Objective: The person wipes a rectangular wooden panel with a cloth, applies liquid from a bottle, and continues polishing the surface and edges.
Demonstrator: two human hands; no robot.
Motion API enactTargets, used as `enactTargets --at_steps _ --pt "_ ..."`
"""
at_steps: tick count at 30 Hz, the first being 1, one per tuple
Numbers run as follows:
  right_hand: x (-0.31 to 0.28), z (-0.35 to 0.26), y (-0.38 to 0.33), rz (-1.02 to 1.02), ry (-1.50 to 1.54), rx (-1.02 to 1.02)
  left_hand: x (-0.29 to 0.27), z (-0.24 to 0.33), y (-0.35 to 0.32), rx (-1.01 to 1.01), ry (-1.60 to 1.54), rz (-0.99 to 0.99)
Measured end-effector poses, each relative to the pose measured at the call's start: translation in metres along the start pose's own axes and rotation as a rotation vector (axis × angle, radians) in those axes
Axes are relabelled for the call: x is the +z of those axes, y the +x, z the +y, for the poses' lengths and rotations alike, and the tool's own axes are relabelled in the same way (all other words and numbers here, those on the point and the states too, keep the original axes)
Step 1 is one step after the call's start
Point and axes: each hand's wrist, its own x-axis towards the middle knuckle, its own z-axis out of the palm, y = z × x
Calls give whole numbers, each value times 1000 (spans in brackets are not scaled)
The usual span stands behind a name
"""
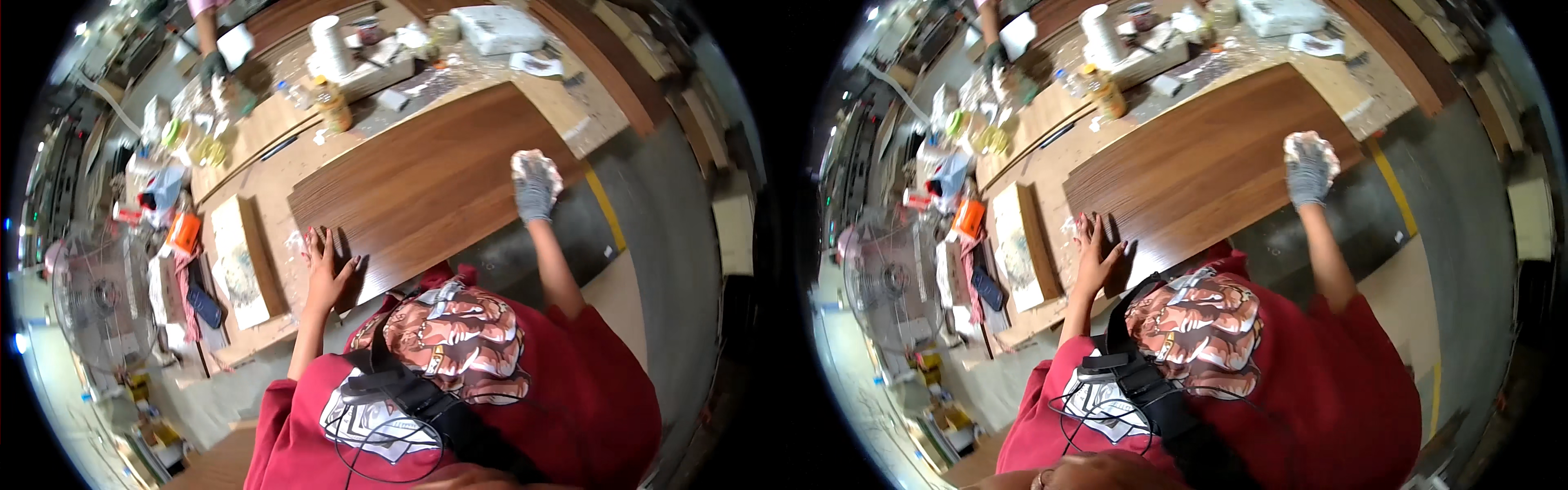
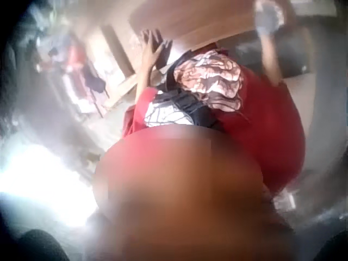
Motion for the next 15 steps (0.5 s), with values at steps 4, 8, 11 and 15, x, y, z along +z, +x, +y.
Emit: enactTargets --at_steps 4,8,11,15 --pt "-4 -83 -31 -4 280 84 27 21 24 6 125 -10" --pt "-24 -120 -84 -93 345 -265 47 41 32 -39 154 36" --pt "4 -45 -61 -228 287 74 58 36 27 -19 280 67" --pt "22 97 2 -4 667 335 54 34 24 -23 299 76"
